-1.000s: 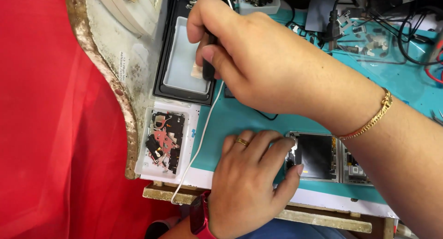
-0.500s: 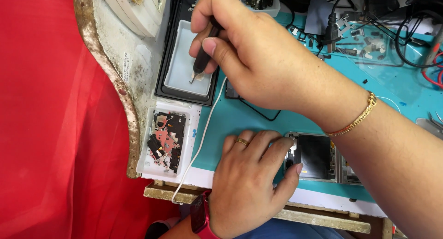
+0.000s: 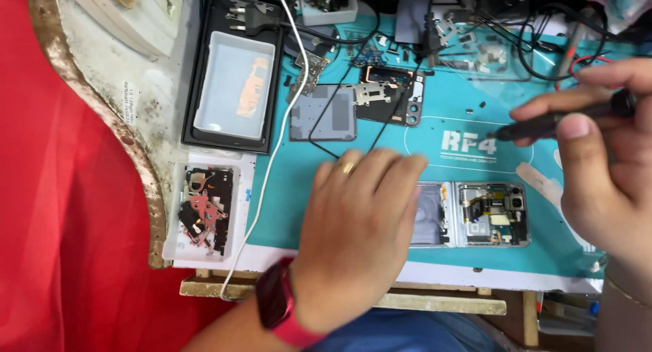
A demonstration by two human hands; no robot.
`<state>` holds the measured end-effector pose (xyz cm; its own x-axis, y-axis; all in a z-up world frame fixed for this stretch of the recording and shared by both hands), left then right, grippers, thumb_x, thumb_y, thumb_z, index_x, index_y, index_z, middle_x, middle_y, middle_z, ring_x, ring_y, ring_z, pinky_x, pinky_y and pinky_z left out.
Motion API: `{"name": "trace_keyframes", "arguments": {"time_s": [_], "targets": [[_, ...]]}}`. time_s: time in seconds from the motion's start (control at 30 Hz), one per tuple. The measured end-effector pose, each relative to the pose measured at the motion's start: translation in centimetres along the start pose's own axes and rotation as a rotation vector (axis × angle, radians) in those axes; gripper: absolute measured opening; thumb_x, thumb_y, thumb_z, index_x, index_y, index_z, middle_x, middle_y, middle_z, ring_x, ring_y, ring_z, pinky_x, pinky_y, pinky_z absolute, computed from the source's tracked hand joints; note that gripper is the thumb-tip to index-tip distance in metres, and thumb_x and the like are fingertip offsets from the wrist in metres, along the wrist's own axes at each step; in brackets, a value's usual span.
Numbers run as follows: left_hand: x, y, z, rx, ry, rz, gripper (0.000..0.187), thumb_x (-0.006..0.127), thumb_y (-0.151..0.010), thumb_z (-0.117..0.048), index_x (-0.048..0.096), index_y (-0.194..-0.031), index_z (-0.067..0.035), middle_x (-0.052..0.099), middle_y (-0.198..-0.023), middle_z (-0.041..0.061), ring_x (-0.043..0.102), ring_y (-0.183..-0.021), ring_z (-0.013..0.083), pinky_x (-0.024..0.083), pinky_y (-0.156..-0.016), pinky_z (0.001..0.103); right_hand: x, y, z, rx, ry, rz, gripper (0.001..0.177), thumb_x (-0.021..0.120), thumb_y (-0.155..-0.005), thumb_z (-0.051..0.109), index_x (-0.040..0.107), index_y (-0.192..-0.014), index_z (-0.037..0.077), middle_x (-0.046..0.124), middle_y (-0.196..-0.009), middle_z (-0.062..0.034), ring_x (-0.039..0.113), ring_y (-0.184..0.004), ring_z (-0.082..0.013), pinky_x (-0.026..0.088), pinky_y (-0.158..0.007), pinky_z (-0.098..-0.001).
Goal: The person uses a black cylindrical tool to apply a substance to the internal components of a disassembled smartphone. They work on the motherboard and battery area, carefully moving the tool across various parts of the device's interior.
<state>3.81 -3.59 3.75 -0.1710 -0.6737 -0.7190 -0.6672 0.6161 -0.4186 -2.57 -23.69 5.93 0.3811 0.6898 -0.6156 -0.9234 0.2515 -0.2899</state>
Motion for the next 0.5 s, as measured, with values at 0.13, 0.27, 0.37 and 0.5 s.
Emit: {"name": "trace_keyframes", "arguments": {"time_s": [0.13,0.27,0.37,0.5], "targets": [[1.9,-3.6,-1.8,0.117,-0.009,0.031,0.021,0.047,-0.095,-0.001,0.061,-0.110,-0.009,0.063,-0.093,0.008,0.053,-0.082,0.0349,0.038,-0.070,0.046,-0.2,1.5,-1.9,-0.009,-0.159,-0.068,0.021,0.035,-0.118,0.007,0.026,-0.135,-0.002,0.062,-0.120,-0.0318,0.068,-0.093,-0.0350,0.056,-0.100,-0.0413],[4.7,-5.1,-1.7,0.187,-0.071,0.089,0.027,0.049,-0.085,0.009,0.058,-0.101,-0.011,0.058,-0.078,0.004,0.055,-0.074,0.0343,0.039,-0.065,0.046,0.0,1.5,-2.2,-0.041,-0.187,-0.084,0.020,0.035,-0.115,0.005,0.026,-0.130,-0.003,0.062,-0.116,-0.0340,0.067,-0.100,-0.0352,0.059,-0.097,-0.0412],[5.7,-5.5,-1.2,0.217,-0.064,0.119,0.029,0.048,-0.084,0.011,0.056,-0.100,-0.011,0.058,-0.076,0.004,0.055,-0.072,0.0338,0.039,-0.066,0.045,0.1,1.3,-2.3,-0.077,-0.182,-0.060,0.021,0.036,-0.114,0.006,0.027,-0.130,-0.004,0.062,-0.116,-0.0330,0.067,-0.104,-0.0347,0.059,-0.097,-0.0410],[6.2,-5.6,-0.9,0.233,-0.034,0.115,0.022,0.046,-0.092,0.009,0.055,-0.097,-0.010,0.052,-0.070,0.004,0.050,-0.066,0.0322,0.037,-0.064,0.045,0.1,1.4,-2.1,-0.106,-0.148,-0.064,0.020,0.035,-0.114,0.004,0.028,-0.130,-0.005,0.063,-0.116,-0.0330,0.068,-0.106,-0.0355,0.060,-0.099,-0.0419]]}}
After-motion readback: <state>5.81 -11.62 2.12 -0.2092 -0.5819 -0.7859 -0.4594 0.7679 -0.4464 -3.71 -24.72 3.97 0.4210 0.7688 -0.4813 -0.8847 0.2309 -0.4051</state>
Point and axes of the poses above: each hand's wrist, its own y-axis away from the middle knuckle, its own x-axis out of the palm, z = x × y, the point moved 4 cm from there along -y, towards the middle knuckle
